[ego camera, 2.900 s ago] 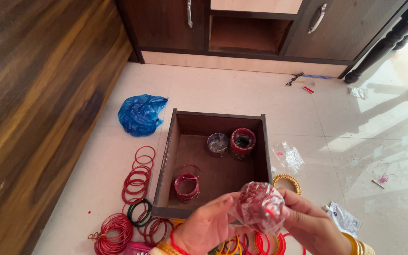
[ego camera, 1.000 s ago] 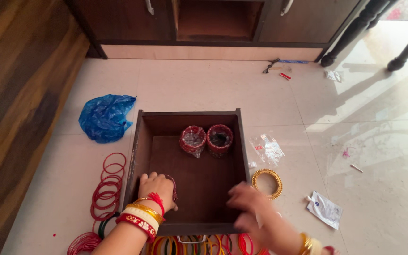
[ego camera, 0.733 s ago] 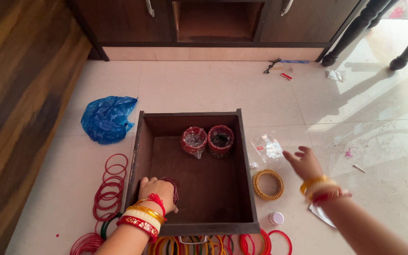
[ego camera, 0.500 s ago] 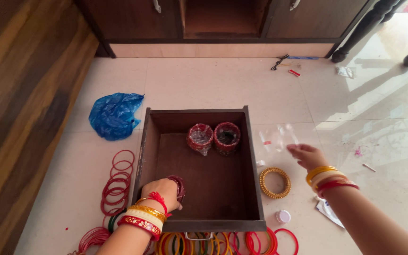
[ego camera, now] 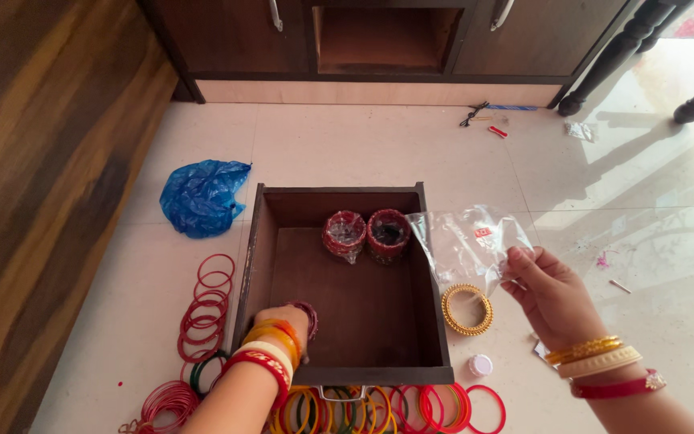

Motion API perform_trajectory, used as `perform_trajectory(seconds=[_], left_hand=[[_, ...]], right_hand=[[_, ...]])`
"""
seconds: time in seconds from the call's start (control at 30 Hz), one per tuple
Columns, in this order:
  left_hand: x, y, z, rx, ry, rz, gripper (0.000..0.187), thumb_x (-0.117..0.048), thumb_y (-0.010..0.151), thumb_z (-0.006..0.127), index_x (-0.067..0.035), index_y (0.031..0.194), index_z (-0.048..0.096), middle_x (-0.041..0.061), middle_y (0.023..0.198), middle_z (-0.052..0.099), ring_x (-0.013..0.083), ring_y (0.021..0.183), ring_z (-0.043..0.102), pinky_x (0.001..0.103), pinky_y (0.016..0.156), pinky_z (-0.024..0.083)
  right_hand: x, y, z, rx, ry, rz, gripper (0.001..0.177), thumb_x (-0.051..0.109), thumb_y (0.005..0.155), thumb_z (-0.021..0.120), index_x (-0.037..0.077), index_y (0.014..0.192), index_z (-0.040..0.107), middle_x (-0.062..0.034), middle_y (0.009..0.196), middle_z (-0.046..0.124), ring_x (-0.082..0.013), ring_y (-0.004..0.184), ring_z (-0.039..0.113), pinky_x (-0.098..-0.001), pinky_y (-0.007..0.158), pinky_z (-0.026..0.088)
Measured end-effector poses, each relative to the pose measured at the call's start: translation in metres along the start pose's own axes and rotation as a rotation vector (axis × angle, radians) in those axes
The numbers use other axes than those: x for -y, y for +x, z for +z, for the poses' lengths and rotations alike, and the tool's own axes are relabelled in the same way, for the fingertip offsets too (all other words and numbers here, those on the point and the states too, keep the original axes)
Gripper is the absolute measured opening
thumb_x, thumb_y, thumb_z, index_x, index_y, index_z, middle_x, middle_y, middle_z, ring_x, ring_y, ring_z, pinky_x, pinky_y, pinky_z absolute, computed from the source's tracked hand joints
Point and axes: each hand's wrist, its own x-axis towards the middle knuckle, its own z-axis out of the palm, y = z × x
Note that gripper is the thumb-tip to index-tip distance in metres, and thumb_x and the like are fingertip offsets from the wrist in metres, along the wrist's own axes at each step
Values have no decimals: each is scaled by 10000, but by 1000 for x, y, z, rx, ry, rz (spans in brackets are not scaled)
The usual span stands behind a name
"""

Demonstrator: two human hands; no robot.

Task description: The person organizes bangles by picking them up from the floor and placing them into a small wooden drawer.

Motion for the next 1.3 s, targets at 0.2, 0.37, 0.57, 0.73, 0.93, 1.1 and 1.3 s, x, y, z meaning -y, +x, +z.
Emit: perform_trajectory(seconds=[0.2,0.37,0.57,0.73,0.93,1.1,1.3], left_hand=[[4,6,5,-327,225,258,572,-466,810,826,-164,1282,707,67,1294,697,261,1208,664,409,1004,513],[7,4,5,-393,355,323,519,-430,776,860,-157,1204,753,75,1218,735,265,1169,682,431,1007,497],[16,-19,-6,-437,367,335,600,-473,711,912,-145,1186,749,69,1217,717,260,1241,600,476,1114,340],[17,-29,-18,-372,319,326,555,-468,723,903,-150,1150,746,58,1221,692,245,1297,528,473,1157,257],[19,-40,-9,-433,229,373,365,-402,728,862,-149,985,801,46,1060,739,218,1194,563,411,1078,306],[21,-78,-20,-528,86,353,276,-388,757,820,-162,915,799,38,984,729,222,1155,570,407,1061,300],[47,-175,-16,-713,-150,386,216,-284,683,815,-180,871,791,-1,1075,660,248,1243,455,546,1195,137]], right_hand=[[5,-22,27,56,31,33,126,200,1015,630,80,982,651,-11,933,681,-122,882,626,-318,845,509],[13,-29,34,-18,34,102,160,222,1012,626,67,1012,668,-17,935,682,-120,862,608,-315,823,500],[14,-24,36,-2,89,101,161,217,1011,617,64,1020,667,-20,948,690,-125,865,610,-324,828,504],[6,-17,26,-27,66,134,157,208,1007,615,62,1018,670,-22,933,689,-123,868,619,-322,830,499],[-6,-16,29,66,80,117,125,171,1024,625,52,1025,664,-43,924,685,-140,852,630,-334,830,503],[-3,-26,42,66,20,128,158,70,944,635,54,1101,634,-48,996,726,-134,902,659,-299,830,492],[12,-46,58,112,-33,44,227,72,940,641,22,1161,629,-53,992,713,-124,908,653,-295,849,516]])
